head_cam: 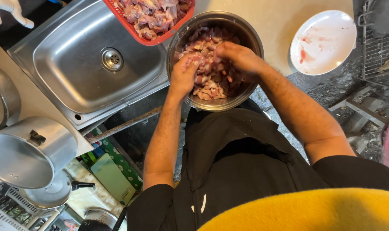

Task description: The person washes and mixes pieces of raw meat in a metal bowl using both hands. They repeatedly transfer meat between a red basket and the bowl, then pour the contents into a sink.

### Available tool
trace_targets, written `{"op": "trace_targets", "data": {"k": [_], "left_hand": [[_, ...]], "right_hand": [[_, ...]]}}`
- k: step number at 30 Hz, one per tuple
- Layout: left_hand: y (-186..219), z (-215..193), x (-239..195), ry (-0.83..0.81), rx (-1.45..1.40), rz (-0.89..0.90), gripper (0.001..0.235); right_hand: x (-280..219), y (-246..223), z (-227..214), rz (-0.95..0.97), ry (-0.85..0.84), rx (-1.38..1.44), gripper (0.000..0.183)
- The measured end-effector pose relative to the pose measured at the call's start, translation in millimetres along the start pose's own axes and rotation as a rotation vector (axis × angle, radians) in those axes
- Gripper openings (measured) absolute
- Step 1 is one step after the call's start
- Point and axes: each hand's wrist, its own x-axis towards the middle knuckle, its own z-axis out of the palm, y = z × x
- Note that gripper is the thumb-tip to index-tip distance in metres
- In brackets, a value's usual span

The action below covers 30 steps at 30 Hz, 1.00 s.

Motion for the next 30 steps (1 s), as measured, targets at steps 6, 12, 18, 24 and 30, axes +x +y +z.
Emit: {"op": "trace_targets", "data": {"k": [6,12,18,24,30], "left_hand": [[1.8,-17.2,-4.0,0.005,0.069,-0.055,0.036],[-7.8,-19.4,-8.5,-0.045,0.506,0.139,0.033],[-18.8,18.7,-23.8,-0.236,1.026,0.451,0.052],[-21.6,16.7,-15.3,-0.334,0.435,0.073,0.056],[-14.2,7.5,-10.8,-0.379,-0.403,0.000,0.046]], "right_hand": [[22.2,14.9,-29.9,-0.301,-0.105,-0.802,0.016],[46.6,51.3,-44.9,-0.278,-0.099,-1.122,0.021],[26.4,74.1,-14.4,-0.621,-0.092,-1.451,0.071],[52.2,91.5,-17.0,-0.425,-0.157,-1.117,0.065],[-6.6,29.5,-15.0,-0.341,-0.347,-0.414,0.062]]}}
